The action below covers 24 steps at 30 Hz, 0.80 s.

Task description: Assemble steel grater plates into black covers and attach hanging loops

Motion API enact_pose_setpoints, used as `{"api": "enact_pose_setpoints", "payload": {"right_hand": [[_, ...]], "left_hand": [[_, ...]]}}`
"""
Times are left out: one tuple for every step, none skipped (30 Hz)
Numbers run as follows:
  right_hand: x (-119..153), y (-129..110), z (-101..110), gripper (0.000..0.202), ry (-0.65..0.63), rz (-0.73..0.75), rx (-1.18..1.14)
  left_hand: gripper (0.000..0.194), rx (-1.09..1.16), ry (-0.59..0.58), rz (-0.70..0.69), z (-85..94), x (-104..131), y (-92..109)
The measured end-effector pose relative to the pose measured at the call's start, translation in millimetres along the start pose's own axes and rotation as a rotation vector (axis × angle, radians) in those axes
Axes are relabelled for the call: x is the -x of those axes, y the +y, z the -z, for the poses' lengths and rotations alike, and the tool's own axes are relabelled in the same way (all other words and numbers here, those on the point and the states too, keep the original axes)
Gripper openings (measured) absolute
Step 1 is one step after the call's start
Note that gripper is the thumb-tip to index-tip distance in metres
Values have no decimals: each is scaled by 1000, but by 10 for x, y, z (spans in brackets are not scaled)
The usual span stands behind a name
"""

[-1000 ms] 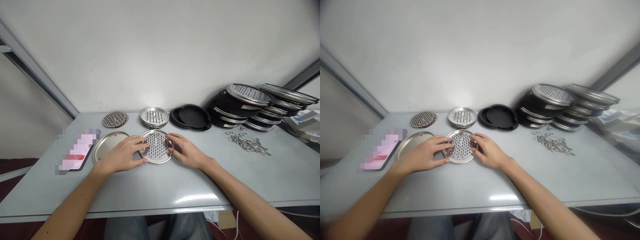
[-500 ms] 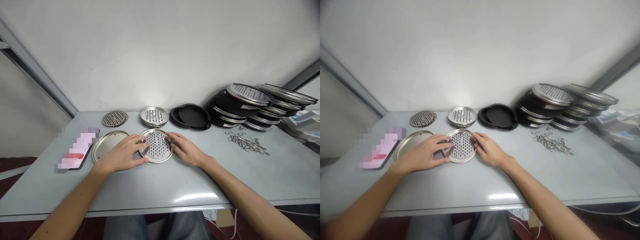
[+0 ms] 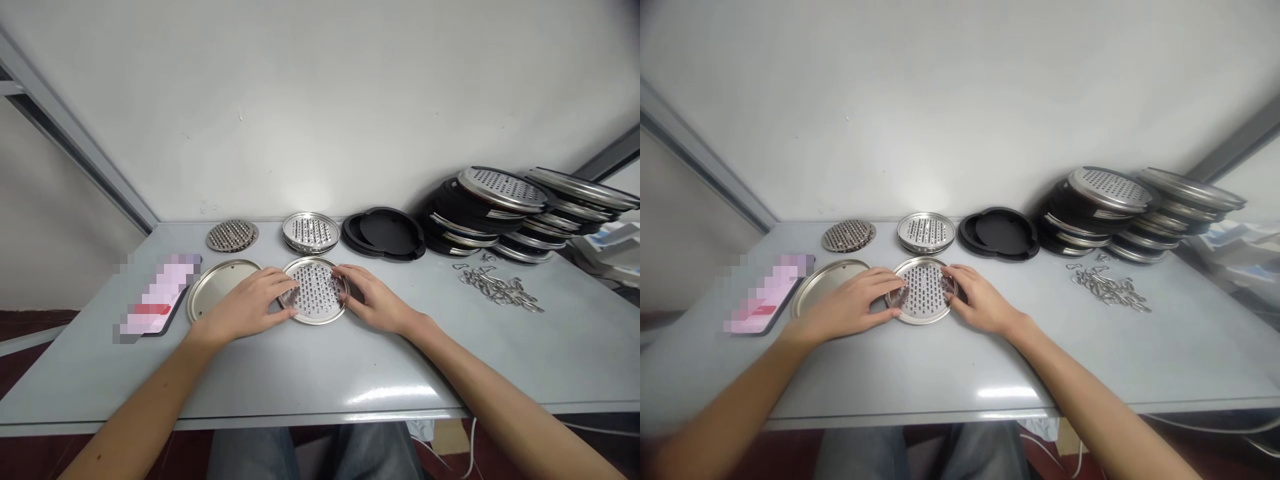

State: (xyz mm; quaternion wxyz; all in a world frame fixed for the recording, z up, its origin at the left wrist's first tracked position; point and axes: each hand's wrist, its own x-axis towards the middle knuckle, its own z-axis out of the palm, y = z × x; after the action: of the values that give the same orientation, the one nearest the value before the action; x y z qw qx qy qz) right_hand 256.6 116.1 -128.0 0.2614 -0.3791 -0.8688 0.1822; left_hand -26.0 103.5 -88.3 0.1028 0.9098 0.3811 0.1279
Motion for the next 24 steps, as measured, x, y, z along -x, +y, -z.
{"api": "enact_pose_setpoints", "payload": {"right_hand": [[-2, -3, 2, 48, 1, 1, -3], [-3, -6, 3, 48, 1, 0, -4], [-3, -8, 4, 49, -1, -2, -5], [-2, -9, 3, 50, -5, -4, -6], [0, -10, 2, 50, -9, -7, -8], [2, -11, 1, 50, -15, -9, -11], [4, -12, -1, 50, -20, -10, -15], [6, -13, -3, 50, -23, -10, -18], [6, -15, -4, 50, -26, -8, -20], [4, -18, -4, 49, -28, -6, -22], [2, -21, -4, 49, -25, -2, -25], [-1, -23, -4, 50, -16, 1, -27], [-5, -25, -3, 50, -3, 2, -28], [-9, -26, -2, 51, 12, 2, -29], [-12, -25, -1, 51, 22, -1, -27], [-15, -22, -2, 52, 28, -4, -21], [-15, -17, -3, 52, 27, -7, -11], [-15, -11, -5, 53, 19, -10, 0], [-12, -4, -9, 53, 11, -12, 12], [-9, 3, -13, 53, 5, -14, 24], [-5, 9, -19, 53, 2, -17, 35], [-1, 15, -25, 53, 1, -20, 43], [3, 19, -32, 53, 2, -22, 49], [5, 22, -39, 54, 4, -25, 53]], "left_hand": [[39, 4, -1, 1, 2, -2, 2], [37, 6, -3, 3, 5, -5, 4], [36, 6, -8, 8, 7, -6, 6], [35, 5, -13, 13, 10, -7, 8], [34, 6, -15, 17, 13, -7, 9], [34, 9, -15, 19, 15, -6, 10], [34, 13, -17, 21, 17, -4, 9], [35, 17, -16, 24, 18, -1, 8], [36, 21, -16, 28, 18, 2, 7], [37, 25, -17, 32, 17, 5, 5], [38, 27, -17, 36, 16, 8, 4], [39, 30, -17, 41, 15, 10, 3], [40, 32, -17, 42, 14, 11, 3], [40, 33, -17, 42, 12, 12, 3], [40, 33, -17, 38, 11, 11, 5], [39, 32, -16, 33, 10, 9, 9], [38, 28, -15, 28, 8, 6, 14], [36, 24, -14, 21, 6, 3, 21], [35, 19, -14, 17, 2, 0, 29], [35, 15, -15, 16, -5, -3, 39], [35, 14, -16, 20, -14, -5, 51], [36, 15, -18, 28, -26, -7, 64], [37, 19, -18, 38, -41, -8, 79], [38, 24, -15, 49, -57, -9, 94]]}}
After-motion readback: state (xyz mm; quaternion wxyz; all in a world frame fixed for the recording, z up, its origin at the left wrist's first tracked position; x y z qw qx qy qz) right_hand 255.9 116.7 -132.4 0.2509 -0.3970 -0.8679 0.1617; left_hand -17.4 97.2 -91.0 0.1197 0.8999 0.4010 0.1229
